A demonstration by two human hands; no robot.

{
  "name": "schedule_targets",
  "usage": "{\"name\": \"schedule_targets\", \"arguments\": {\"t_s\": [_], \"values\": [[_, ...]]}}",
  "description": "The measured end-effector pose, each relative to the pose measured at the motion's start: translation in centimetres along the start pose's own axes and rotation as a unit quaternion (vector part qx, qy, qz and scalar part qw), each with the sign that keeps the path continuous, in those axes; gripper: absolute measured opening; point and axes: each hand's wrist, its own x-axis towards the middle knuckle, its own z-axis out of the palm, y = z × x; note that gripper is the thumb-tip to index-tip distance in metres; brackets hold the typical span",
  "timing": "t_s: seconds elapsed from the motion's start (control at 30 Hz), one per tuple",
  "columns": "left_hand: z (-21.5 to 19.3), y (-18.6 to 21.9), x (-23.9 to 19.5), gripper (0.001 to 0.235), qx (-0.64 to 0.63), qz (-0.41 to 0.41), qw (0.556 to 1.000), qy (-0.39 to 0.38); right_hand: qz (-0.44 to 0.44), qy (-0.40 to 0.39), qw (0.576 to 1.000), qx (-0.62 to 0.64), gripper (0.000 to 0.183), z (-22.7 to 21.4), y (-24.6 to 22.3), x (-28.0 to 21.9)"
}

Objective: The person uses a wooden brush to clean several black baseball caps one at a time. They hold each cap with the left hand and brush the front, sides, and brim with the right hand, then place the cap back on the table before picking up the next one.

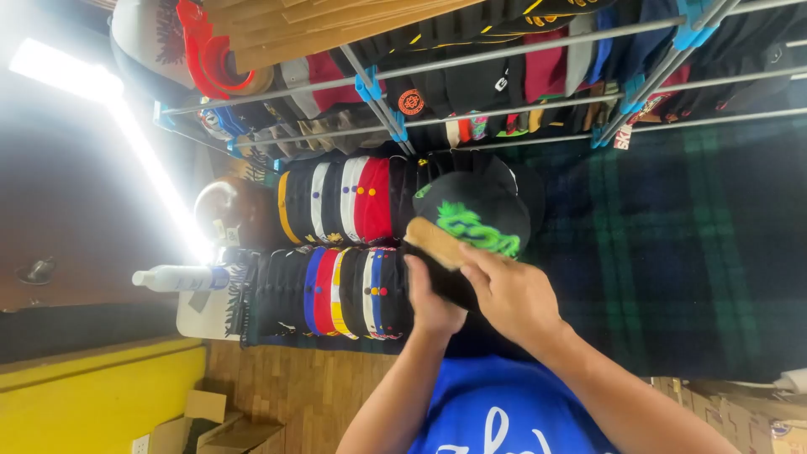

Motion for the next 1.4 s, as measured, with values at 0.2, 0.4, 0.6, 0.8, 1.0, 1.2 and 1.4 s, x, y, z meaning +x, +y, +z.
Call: {"name": "schedule_targets", "arguments": {"t_s": [0.2,0.4,0.6,0.8,1.0,1.2,1.4], "values": [[7.4,6.2,-0.7,0.063,-0.143,0.035,0.989,-0.032,0.031,0.014,0.997,0.074,0.009,-1.0,12.6,-7.7],[3.5,5.1,0.8,0.070,-0.190,0.005,0.981,0.045,0.203,-0.070,0.976,0.035,0.041,-3.6,17.1,-9.6],[8.8,4.8,-0.5,0.063,-0.191,0.009,0.978,-0.085,-0.162,0.041,0.986,0.000,0.018,-1.2,12.2,-5.0],[5.1,4.3,0.4,0.069,-0.175,0.016,0.978,-0.108,-0.083,0.048,0.995,0.035,0.008,-0.9,15.3,-6.1],[3.3,2.9,0.7,0.072,-0.178,0.011,0.977,-0.119,-0.095,-0.012,0.984,0.147,0.009,-3.0,3.1,-5.9],[4.4,2.3,1.5,0.080,-0.188,0.014,0.970,-0.151,0.001,0.059,0.996,0.065,0.007,-3.2,9.1,-6.3],[-3.4,1.2,4.2,0.086,-0.211,-0.016,0.970,-0.119,-0.090,0.070,0.991,0.064,0.009,-3.0,6.2,-6.1]]}}
